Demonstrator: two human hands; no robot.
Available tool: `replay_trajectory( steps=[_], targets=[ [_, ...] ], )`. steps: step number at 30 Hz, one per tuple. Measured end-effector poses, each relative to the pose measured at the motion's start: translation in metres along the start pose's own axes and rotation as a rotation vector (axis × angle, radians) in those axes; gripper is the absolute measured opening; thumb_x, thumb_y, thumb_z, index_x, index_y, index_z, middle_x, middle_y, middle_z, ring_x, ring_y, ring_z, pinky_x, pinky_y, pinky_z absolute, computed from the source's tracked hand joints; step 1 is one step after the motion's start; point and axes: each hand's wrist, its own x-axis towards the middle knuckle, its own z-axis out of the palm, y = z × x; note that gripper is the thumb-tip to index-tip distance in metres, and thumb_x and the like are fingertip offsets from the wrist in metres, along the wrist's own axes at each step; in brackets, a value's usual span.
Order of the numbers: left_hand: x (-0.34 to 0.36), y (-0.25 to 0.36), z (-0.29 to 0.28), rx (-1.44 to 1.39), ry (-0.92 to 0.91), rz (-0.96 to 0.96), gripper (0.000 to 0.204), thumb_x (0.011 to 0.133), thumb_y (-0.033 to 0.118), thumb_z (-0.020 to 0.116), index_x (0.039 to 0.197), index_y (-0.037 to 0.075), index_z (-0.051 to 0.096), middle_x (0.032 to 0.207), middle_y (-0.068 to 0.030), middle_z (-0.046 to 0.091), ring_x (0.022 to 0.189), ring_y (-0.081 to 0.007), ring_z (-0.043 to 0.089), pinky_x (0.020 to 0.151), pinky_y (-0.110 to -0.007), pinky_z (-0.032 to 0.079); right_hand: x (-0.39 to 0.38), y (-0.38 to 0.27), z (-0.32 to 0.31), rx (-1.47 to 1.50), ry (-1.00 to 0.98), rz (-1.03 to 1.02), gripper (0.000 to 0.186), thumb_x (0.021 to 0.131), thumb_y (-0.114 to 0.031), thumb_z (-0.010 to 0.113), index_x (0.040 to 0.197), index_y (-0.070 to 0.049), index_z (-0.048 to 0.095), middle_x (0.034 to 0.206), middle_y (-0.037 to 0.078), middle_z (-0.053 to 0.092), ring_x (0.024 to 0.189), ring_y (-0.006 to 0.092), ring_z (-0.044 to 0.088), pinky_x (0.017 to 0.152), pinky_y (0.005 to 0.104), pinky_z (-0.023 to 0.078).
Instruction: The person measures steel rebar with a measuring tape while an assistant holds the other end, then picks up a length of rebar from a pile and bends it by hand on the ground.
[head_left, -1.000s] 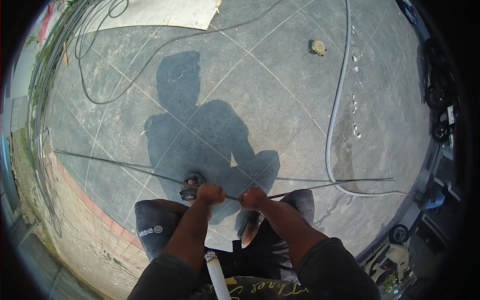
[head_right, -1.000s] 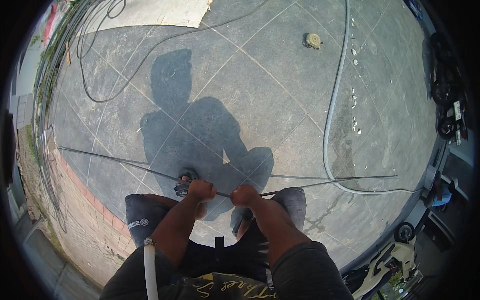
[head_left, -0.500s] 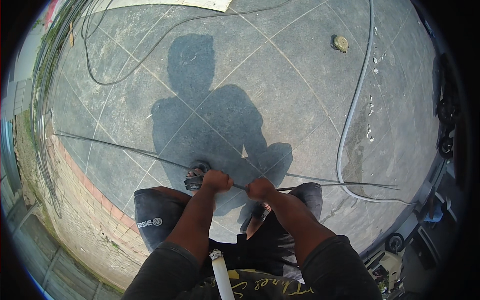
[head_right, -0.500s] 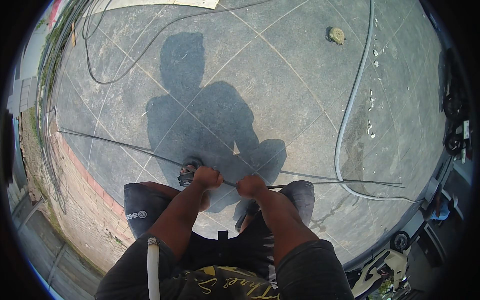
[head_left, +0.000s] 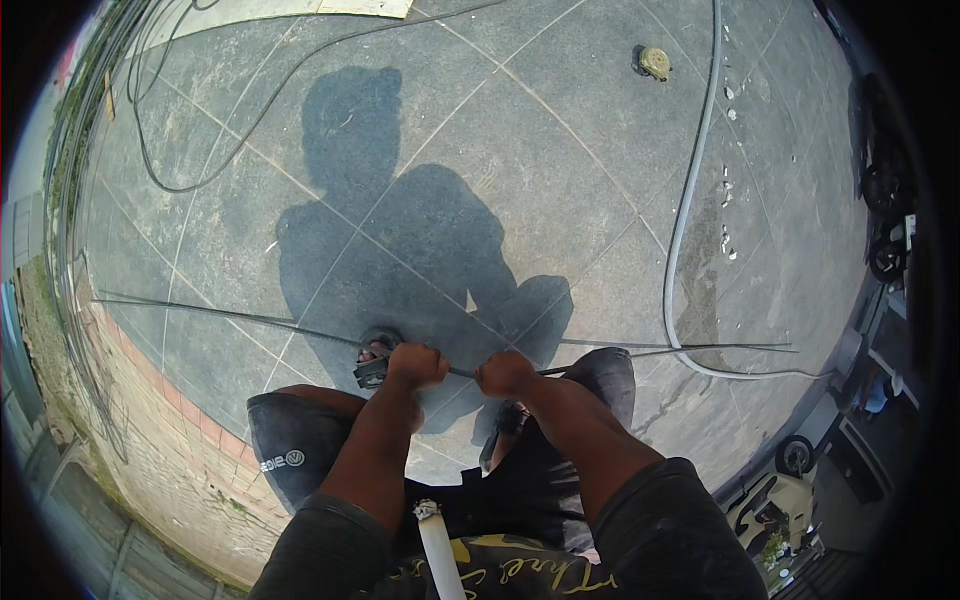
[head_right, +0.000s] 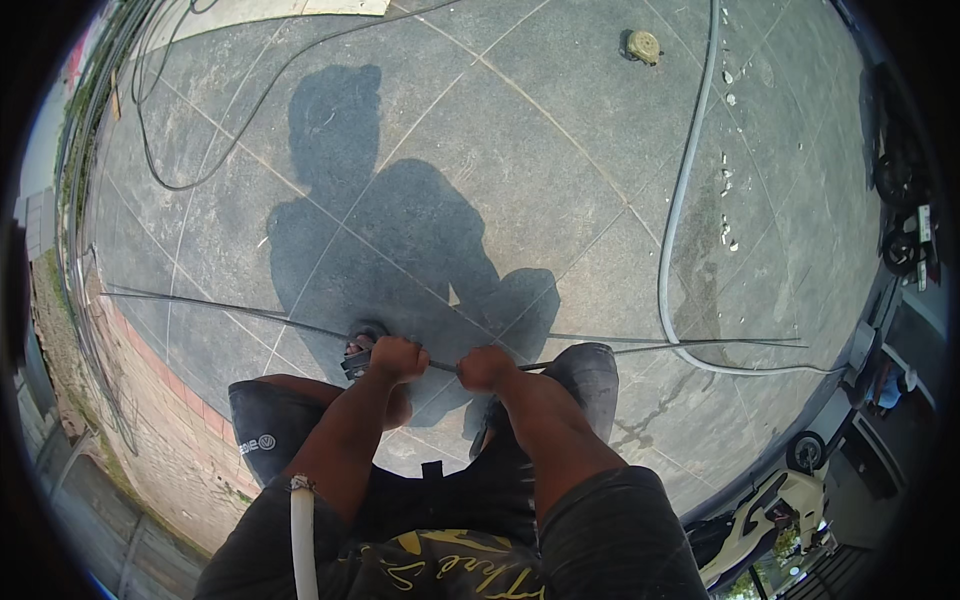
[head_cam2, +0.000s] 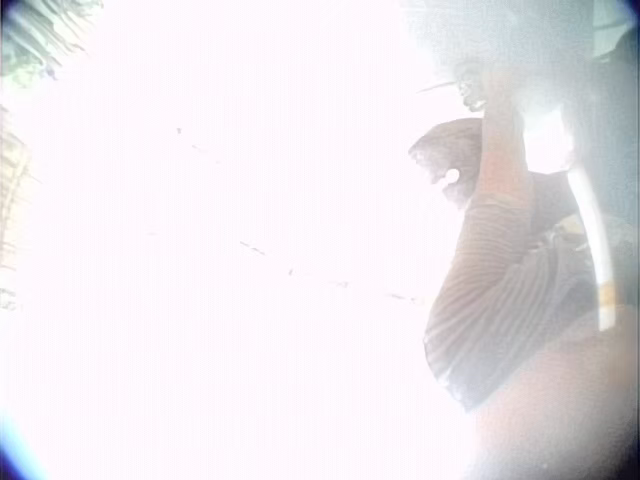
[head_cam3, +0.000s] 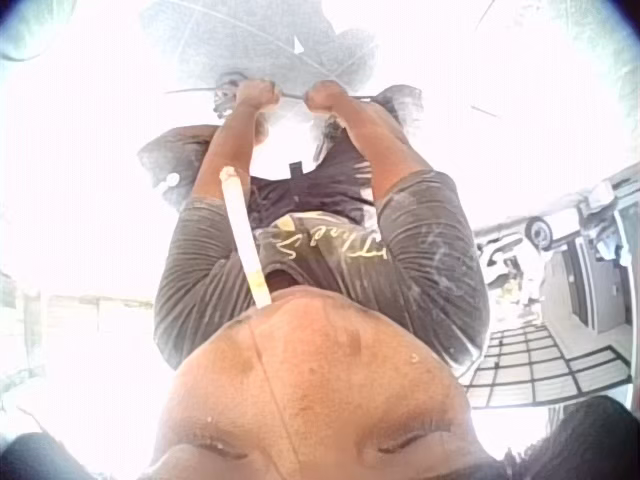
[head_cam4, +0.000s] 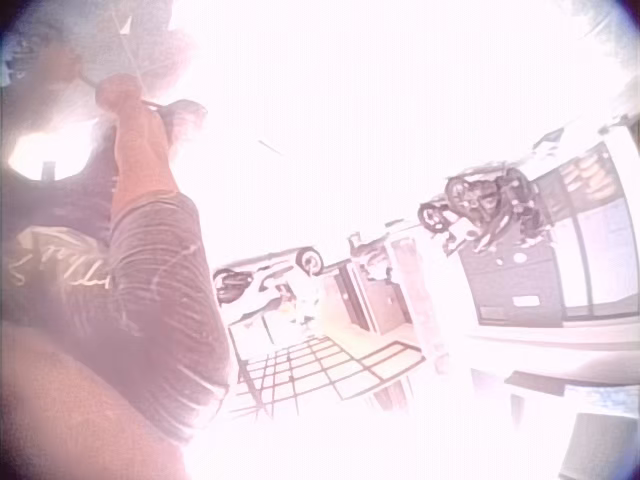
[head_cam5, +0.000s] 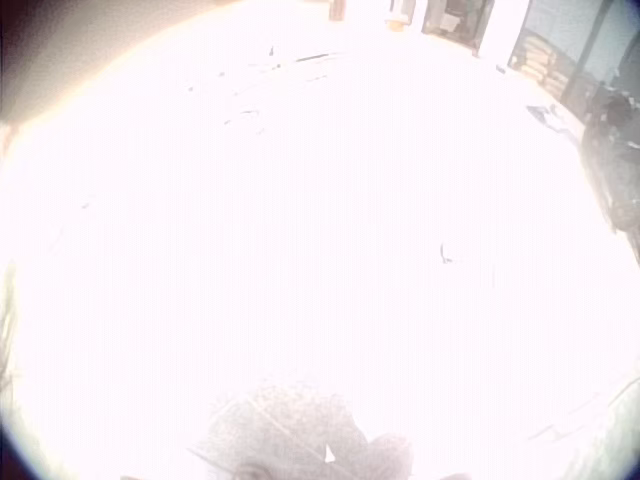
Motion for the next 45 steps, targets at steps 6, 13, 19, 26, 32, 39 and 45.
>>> replay_trajectory(
  steps=[6, 13, 19, 26, 32, 39, 45],
  targets=[
    [0.006, 0.002, -0.003, -0.022, -0.007, 0.016, 0.036, 0.079, 0.032, 0.042, 0.073, 0.009, 0.068, 0.071, -0.0147, 0.065, 0.066, -0.0329, 0.064, 0.066, -0.046, 0.050, 0.005, 0.002, -0.004, 0.022, -0.098, 0.085, 0.035, 0.088, -0.027, 0.040, 0.082, -0.008, 0.068, 0.086, 0.018, 0.066, 0.082, 0.0351, 0.064, 0.079, 0.0454, 0.049],
    [0.013, -0.005, 0.004, -0.019, 0.043, -0.006, 0.036, 0.079, 0.032, 0.042, 0.073, 0.009, 0.068, 0.070, -0.0159, 0.065, 0.065, -0.0335, 0.064, 0.065, -0.046, 0.051, 0.014, 0.010, -0.005, 0.029, 0.023, 0.042, 0.038, 0.089, -0.028, 0.039, 0.081, -0.006, 0.068, 0.085, 0.019, 0.065, 0.083, 0.0364, 0.063, 0.079, 0.0460, 0.048],
    [0.012, -0.003, 0.008, -0.002, 0.012, 0.005, 0.036, 0.079, 0.033, 0.042, 0.074, 0.009, 0.068, 0.070, -0.0157, 0.065, 0.065, -0.0332, 0.064, 0.065, -0.045, 0.051, 0.015, 0.014, 0.017, 0.019, 0.005, 0.034, 0.039, 0.090, -0.030, 0.040, 0.078, -0.006, 0.067, 0.076, 0.019, 0.065, 0.074, 0.0380, 0.063, 0.073, 0.0468, 0.050],
    [0.013, -0.007, 0.013, 0.012, -0.031, -0.034, 0.038, 0.080, 0.035, 0.041, 0.077, 0.009, 0.068, 0.077, -0.0155, 0.066, 0.071, -0.0319, 0.065, 0.069, -0.044, 0.051, 0.015, 0.009, 0.008, 0.049, -0.027, 0.051, 0.039, 0.090, -0.030, 0.038, 0.082, -0.006, 0.067, 0.082, 0.019, 0.065, 0.079, 0.0373, 0.063, 0.078, 0.0456, 0.048],
    [0.019, -0.001, 0.007, 0.042, -0.051, -0.045, 0.037, 0.080, 0.033, 0.041, 0.078, 0.009, 0.069, 0.076, -0.0152, 0.066, 0.072, -0.0327, 0.065, 0.070, -0.044, 0.051, 0.019, 0.015, 0.013, 0.034, -0.024, 0.061, 0.035, 0.088, -0.026, 0.040, 0.084, -0.006, 0.068, 0.087, 0.019, 0.065, 0.083, 0.0359, 0.063, 0.078, 0.0452, 0.048],
    [0.019, 0.006, 0.014, 0.071, -0.042, -0.015, 0.035, 0.080, 0.030, 0.041, 0.077, 0.007, 0.067, 0.075, -0.0162, 0.066, 0.070, -0.0338, 0.065, 0.068, -0.046, 0.051, 0.007, 0.019, 0.011, 0.029, -0.019, -0.022, 0.026, 0.080, -0.016, 0.045, 0.087, -0.008, 0.069, 0.090, 0.017, 0.065, 0.088, 0.0333, 0.063, 0.079, 0.0440, 0.049],
    [0.034, -0.025, -0.001, 0.081, 0.193, -0.097, 0.038, 0.082, 0.030, 0.040, 0.079, 0.003, 0.067, 0.075, -0.0212, 0.064, 0.069, -0.0397, 0.063, 0.069, -0.049, 0.050, 0.022, 0.018, -0.038, 0.310, 0.332, 0.119, 0.025, 0.074, -0.025, 0.055, 0.083, -0.006, 0.068, 0.086, 0.017, 0.065, 0.084, 0.0327, 0.064, 0.074, 0.0445, 0.050]
  ],
)
